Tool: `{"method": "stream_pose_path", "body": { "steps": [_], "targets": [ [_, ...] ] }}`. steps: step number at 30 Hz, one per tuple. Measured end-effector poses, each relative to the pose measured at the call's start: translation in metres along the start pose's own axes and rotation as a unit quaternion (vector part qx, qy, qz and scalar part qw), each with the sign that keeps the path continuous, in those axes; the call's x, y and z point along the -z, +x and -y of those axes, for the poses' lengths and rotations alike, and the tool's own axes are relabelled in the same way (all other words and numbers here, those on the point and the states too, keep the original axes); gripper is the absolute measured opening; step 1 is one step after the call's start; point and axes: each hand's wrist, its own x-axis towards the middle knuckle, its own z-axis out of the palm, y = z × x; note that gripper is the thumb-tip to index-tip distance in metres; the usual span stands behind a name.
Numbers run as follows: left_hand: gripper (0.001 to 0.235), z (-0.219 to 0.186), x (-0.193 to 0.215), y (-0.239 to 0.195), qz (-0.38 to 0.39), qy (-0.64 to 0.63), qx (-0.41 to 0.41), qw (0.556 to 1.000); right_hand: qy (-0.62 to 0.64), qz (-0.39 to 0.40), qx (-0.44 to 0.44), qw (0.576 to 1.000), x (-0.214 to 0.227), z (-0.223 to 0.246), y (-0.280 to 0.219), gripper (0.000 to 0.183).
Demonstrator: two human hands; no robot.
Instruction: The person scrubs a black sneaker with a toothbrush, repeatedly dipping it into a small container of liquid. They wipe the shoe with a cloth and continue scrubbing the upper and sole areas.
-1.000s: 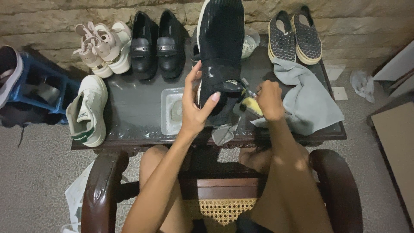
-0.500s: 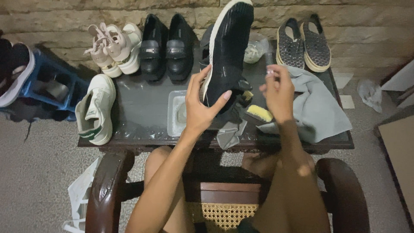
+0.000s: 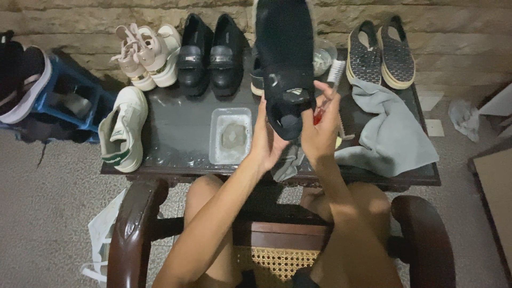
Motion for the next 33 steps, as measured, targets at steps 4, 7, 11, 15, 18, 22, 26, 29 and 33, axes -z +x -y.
{"method": "stream_pose_path", "body": {
  "steps": [4, 7, 11, 15, 18, 22, 26, 29, 33],
  "targets": [
    [0.058, 0.007, 0.024, 0.025, 0.039, -0.163, 0.066, 0.984, 0.028, 0.051, -0.025, 0.998, -0.013, -0.010, -0.004, 0.047],
    [0.062, -0.030, 0.009, 0.014, 0.047, -0.211, 0.033, 0.976, 0.181, 0.128, -0.190, 0.957, -0.018, 0.020, -0.002, 0.048],
    [0.065, -0.065, 0.053, 0.039, 0.085, -0.197, -0.072, 0.974, 0.115, 0.148, -0.180, 0.966, -0.017, -0.020, -0.010, 0.038],
    [0.061, -0.083, 0.069, 0.050, 0.112, -0.155, -0.161, 0.968, -0.124, 0.318, -0.101, 0.934, -0.036, -0.031, -0.016, 0.017],
    [0.059, -0.086, 0.073, 0.044, 0.120, -0.155, -0.155, 0.968, -0.223, 0.388, -0.010, 0.894, -0.052, -0.036, -0.028, 0.018],
    [0.062, -0.102, 0.073, 0.027, 0.154, -0.153, -0.117, 0.969, -0.396, 0.418, 0.080, 0.813, -0.068, -0.062, -0.045, 0.033],
    [0.063, -0.113, 0.073, 0.023, 0.104, -0.146, -0.142, 0.973, -0.385, 0.513, 0.071, 0.764, -0.078, -0.043, -0.041, 0.019],
    [0.058, -0.113, 0.081, 0.028, 0.131, -0.176, -0.142, 0.965, -0.360, 0.541, 0.072, 0.757, -0.079, -0.027, -0.039, 0.020],
    [0.063, -0.117, 0.080, 0.028, 0.083, -0.189, -0.147, 0.967, -0.318, 0.494, 0.101, 0.803, -0.082, -0.058, -0.042, 0.016]
  ]
}}
